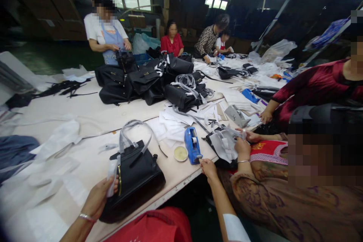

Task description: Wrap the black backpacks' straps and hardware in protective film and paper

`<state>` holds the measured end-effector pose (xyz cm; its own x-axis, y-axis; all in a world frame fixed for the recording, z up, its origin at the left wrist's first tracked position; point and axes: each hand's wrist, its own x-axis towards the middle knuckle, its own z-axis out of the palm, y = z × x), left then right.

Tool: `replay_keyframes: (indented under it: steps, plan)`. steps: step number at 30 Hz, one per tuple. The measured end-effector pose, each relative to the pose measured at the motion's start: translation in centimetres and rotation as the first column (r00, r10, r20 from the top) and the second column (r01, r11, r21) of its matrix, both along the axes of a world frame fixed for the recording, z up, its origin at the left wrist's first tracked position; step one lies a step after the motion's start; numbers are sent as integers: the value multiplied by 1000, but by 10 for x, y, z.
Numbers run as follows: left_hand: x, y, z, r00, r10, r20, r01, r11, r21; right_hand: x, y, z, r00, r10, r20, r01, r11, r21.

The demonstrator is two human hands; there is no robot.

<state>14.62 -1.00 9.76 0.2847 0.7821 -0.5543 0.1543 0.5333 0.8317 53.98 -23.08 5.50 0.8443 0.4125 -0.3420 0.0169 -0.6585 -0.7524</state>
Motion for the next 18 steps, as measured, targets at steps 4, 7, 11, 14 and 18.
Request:
replay_keyframes:
  steps: [4,7,11,14,18]
  plan:
    - [0,-1,2,998,39,48,-40,999,33,6,2,13,988,114,106,-98,985,-143]
    - [1,-5,3,993,65,96,-70,996,46,17,-2,11,947,260,189,-193,930,-312]
    - [2,-1,0,979,161,123,-167,985,36,34,-5,-17,924,357,139,-298,898,-324]
    - [-1,0,-3,968,197,153,-202,979,19,34,-8,-27,964,266,-19,-266,960,-91]
    - [-5,-2,-7,968,175,178,-179,984,5,25,-6,-13,960,259,-109,-263,965,-19]
